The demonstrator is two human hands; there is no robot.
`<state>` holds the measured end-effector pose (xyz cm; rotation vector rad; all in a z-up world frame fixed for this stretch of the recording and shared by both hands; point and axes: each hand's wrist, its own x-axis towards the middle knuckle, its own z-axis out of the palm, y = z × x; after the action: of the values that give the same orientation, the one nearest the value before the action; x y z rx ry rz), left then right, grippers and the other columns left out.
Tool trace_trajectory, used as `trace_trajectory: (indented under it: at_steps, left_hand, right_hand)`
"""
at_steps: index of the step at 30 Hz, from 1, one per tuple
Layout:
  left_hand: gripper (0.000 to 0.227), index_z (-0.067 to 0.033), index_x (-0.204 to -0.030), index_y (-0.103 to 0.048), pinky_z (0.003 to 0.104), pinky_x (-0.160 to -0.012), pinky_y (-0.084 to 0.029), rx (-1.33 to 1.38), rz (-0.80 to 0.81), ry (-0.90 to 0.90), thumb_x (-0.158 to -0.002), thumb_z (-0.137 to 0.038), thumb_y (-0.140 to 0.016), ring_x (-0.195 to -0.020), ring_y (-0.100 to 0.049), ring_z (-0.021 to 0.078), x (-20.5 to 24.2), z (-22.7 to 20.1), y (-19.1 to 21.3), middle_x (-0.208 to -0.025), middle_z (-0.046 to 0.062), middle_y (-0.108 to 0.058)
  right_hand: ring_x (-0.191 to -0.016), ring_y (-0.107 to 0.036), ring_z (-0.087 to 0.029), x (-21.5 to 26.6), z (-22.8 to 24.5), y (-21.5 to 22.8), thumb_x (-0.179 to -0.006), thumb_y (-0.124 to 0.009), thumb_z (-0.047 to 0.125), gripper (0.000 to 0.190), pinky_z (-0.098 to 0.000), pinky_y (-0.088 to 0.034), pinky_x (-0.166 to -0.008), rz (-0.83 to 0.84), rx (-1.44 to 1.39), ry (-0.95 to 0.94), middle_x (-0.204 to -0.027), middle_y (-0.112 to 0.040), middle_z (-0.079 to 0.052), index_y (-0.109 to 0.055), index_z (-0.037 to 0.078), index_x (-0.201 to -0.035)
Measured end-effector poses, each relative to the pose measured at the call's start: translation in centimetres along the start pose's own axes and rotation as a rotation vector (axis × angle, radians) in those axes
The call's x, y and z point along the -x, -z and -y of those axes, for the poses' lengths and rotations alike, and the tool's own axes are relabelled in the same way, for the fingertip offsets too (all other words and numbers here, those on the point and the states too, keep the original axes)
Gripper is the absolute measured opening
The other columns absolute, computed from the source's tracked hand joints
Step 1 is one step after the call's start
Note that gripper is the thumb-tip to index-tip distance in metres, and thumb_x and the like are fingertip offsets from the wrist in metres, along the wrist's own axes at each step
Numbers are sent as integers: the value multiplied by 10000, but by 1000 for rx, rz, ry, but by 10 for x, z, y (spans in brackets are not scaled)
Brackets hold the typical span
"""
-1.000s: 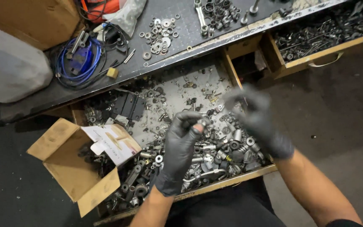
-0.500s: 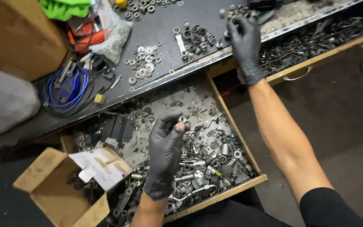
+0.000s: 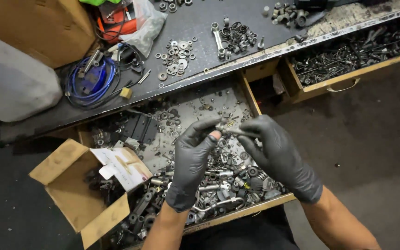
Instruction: The person sorts through a drawer filled with various metal parts, including bolts, nuts, and washers. They pick up individual items, examine them, and place them into a cardboard box or back into the drawer.
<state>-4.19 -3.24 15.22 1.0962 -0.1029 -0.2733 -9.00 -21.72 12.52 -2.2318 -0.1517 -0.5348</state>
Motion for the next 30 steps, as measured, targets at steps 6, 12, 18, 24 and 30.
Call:
trace_trajectory:
  at_steps: [6, 12, 18, 24, 30]
  left_hand:
    - [301, 58, -1146, -722, 366, -867, -620, -57, 123, -82, -873, -53, -778, -928, -748, 240, 5, -4, 3, -1054, 220, -744]
    - [276, 37, -1105, -748, 339, -815, -634, -151, 147, -136, -859, -77, -801, -877, -743, 208, 8, -8, 9, -1010, 174, -717]
    - [255, 34, -1067, -760, 355, -817, -621, -212, 140, -191, -828, -24, -826, -906, -743, 227, 13, -13, 11, -988, 171, -727]
    - [254, 8, -1043, -776, 347, -822, -620, -302, 174, -271, -800, -11, -851, -906, -738, 226, 15, -25, 7, -991, 166, -731]
    - [208, -48, -1031, -782, 406, -864, -613, -455, 260, -470, -831, -62, -841, -991, -750, 313, 11, -18, 11, -994, 150, -761]
  right_hand:
    - [-780, -647, -312, -5, 18, 15, -905, -771, 121, 248, -415, -552, -696, -51, 112, 279, -908, -664, -60, -705, 147, -1143]
    - [-753, -621, -281, -2, 30, 16, -891, -796, 119, 237, -388, -533, -669, -108, 158, 309, -924, -668, -23, -719, 184, -1105]
    - [-720, -612, -290, 1, 36, 17, -944, -748, 166, 182, -395, -537, -664, -103, 198, 299, -901, -672, -39, -738, 185, -1125]
    - [-739, -621, -305, 1, 32, 19, -984, -701, 273, 180, -404, -532, -678, -34, 187, 261, -906, -668, -59, -739, 172, -1127]
    - [-765, -702, -443, -2, 42, 17, -952, -702, 176, 174, -517, -562, -662, 116, -147, 13, -791, -712, -191, -686, 71, -1090]
